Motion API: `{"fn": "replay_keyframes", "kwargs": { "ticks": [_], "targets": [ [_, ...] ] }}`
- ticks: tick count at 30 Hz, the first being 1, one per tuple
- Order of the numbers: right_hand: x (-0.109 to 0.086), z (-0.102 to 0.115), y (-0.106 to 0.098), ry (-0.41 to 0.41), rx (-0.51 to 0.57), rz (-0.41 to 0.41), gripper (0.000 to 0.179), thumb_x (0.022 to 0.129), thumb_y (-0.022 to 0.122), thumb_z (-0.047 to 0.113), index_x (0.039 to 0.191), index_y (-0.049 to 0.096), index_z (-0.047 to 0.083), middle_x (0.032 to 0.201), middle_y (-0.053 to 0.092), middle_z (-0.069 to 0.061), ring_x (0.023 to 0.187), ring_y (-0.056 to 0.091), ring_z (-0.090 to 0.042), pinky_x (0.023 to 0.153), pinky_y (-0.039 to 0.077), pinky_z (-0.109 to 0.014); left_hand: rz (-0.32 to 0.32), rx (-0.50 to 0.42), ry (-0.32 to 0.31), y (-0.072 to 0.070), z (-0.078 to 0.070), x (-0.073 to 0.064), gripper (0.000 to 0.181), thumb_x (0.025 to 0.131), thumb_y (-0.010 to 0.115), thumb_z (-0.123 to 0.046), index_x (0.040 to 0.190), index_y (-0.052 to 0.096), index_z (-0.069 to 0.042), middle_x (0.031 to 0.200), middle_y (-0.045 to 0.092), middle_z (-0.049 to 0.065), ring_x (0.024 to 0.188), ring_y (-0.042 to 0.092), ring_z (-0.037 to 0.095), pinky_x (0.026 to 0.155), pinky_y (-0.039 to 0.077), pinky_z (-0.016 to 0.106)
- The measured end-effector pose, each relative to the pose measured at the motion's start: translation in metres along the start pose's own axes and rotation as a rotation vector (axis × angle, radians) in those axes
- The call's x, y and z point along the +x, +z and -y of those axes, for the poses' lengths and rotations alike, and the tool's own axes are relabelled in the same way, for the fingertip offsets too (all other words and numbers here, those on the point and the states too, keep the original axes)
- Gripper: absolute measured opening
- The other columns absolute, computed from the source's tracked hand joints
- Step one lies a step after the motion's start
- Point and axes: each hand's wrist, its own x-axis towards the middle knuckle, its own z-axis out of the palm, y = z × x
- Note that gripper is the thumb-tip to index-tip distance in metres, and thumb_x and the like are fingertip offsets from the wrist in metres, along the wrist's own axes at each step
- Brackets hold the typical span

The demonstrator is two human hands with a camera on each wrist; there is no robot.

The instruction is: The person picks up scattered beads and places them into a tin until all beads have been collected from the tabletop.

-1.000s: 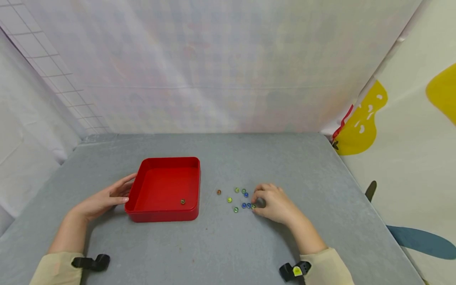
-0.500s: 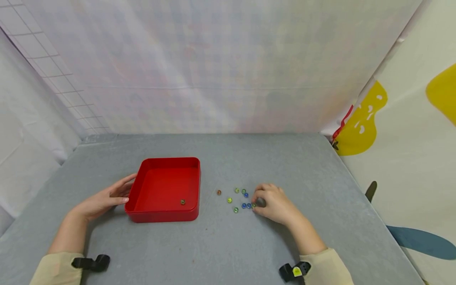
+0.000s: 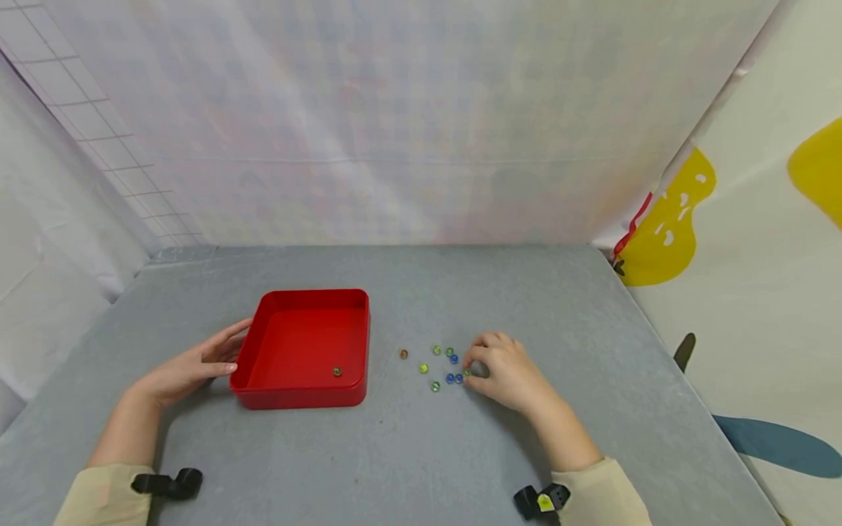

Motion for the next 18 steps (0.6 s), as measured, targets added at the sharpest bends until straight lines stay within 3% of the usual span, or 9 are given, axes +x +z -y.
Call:
{"fn": "replay_keyframes", "kwargs": {
  "ticks": [18],
  "targets": [
    [0.007,0.012,-0.008,-0.03,-0.046,-0.06,0.019,0.072,0.085,0.02,0.084,0.071,0.019,0.101,0.061,-0.004,0.094,0.052,-0.026,0.078,0.037,-0.046,-0.004,0.011,-0.003,0.001,-0.002,0.0,0.074,0.094,0.058,-0.015,0.154,0.015,-0.014,0.154,0.017,0.022,0.139,0.015,0.042,0.103,0.028,0.057]
  ]
}}
